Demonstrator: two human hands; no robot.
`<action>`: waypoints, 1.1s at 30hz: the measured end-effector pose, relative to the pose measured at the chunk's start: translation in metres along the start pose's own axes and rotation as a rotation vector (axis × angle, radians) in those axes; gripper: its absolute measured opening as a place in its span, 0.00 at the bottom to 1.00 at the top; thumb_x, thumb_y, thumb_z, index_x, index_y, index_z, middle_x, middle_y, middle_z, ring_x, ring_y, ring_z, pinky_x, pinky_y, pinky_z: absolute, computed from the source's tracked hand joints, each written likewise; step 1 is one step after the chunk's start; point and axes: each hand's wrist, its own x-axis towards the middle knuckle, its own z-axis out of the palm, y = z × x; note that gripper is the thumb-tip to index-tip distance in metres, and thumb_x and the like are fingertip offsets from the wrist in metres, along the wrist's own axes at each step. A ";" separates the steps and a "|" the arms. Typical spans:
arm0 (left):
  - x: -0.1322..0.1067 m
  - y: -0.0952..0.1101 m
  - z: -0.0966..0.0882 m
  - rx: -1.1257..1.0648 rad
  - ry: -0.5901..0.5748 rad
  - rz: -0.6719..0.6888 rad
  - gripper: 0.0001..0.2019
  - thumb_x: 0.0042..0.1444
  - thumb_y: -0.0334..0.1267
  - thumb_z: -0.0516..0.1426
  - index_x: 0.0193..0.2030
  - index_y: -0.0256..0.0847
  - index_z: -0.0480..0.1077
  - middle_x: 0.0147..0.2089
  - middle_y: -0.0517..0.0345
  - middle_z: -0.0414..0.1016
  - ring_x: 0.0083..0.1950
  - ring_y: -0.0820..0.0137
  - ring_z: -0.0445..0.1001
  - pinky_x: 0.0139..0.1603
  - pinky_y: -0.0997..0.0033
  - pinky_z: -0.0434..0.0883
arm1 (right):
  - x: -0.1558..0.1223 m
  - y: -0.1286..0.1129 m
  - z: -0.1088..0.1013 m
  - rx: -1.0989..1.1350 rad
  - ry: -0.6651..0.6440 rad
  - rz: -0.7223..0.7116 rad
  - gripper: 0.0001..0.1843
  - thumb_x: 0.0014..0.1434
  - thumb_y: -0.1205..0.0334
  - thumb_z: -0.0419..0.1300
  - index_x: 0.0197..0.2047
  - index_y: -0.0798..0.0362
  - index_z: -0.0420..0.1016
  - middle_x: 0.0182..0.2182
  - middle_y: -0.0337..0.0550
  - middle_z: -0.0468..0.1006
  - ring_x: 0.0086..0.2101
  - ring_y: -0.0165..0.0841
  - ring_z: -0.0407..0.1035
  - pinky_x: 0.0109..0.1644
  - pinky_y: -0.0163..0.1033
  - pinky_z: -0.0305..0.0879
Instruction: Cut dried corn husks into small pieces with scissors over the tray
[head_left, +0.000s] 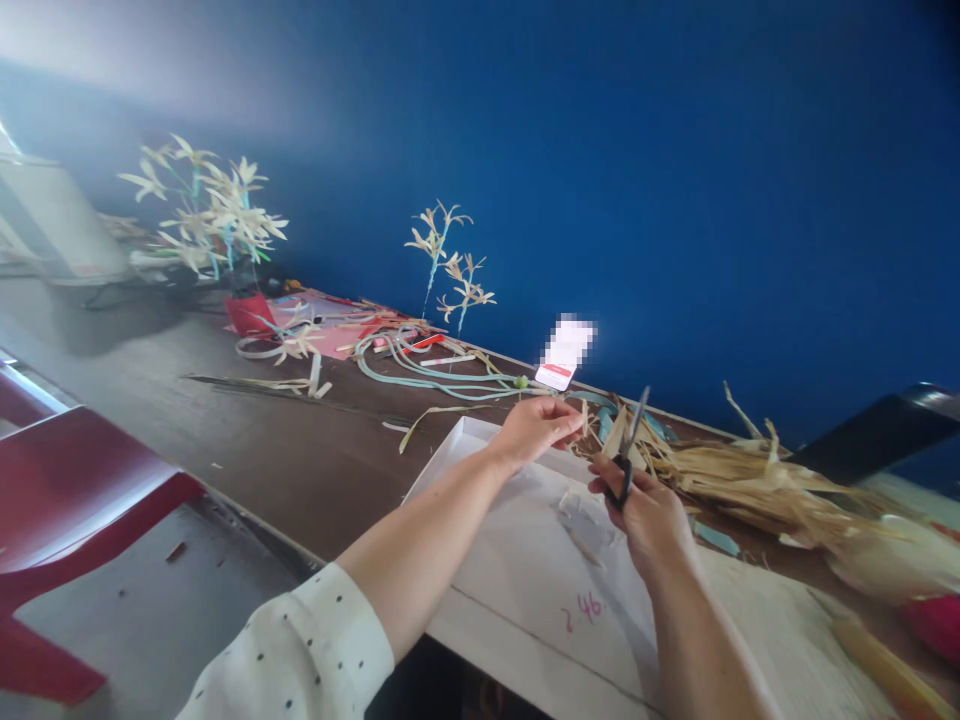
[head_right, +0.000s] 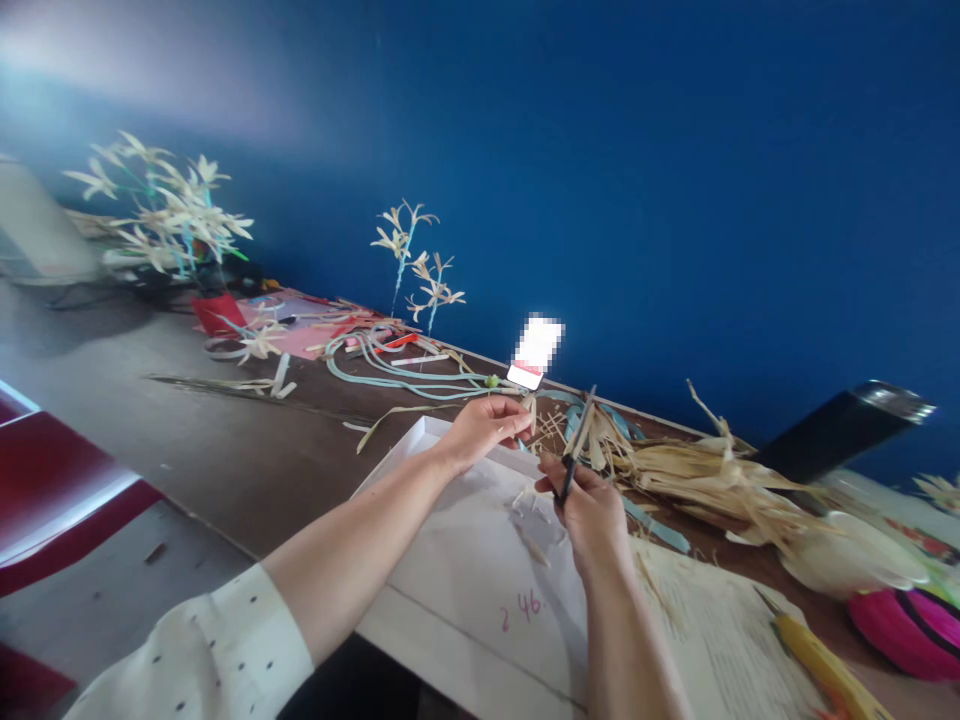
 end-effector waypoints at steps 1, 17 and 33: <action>0.000 0.000 0.000 -0.021 -0.034 -0.016 0.16 0.46 0.47 0.61 0.33 0.34 0.70 0.32 0.53 0.74 0.33 0.75 0.71 0.35 0.72 0.69 | 0.001 0.001 -0.001 0.066 0.017 -0.002 0.22 0.40 0.47 0.67 0.32 0.57 0.76 0.20 0.40 0.73 0.15 0.22 0.50 0.17 0.33 0.42; -0.005 0.001 0.004 0.139 -0.278 -0.166 0.10 0.48 0.39 0.61 0.35 0.36 0.70 0.33 0.53 0.75 0.34 0.74 0.72 0.36 0.70 0.71 | -0.001 -0.008 0.000 0.417 0.031 -0.128 0.20 0.40 0.58 0.70 0.39 0.52 0.75 0.16 0.29 0.59 0.16 0.21 0.50 0.18 0.29 0.43; -0.001 -0.004 0.004 0.036 -0.154 -0.110 0.12 0.47 0.39 0.61 0.37 0.35 0.71 0.36 0.51 0.74 0.35 0.75 0.72 0.35 0.73 0.70 | 0.000 -0.003 -0.001 0.367 -0.003 -0.126 0.20 0.39 0.59 0.70 0.37 0.54 0.75 0.17 0.30 0.59 0.16 0.21 0.51 0.17 0.30 0.44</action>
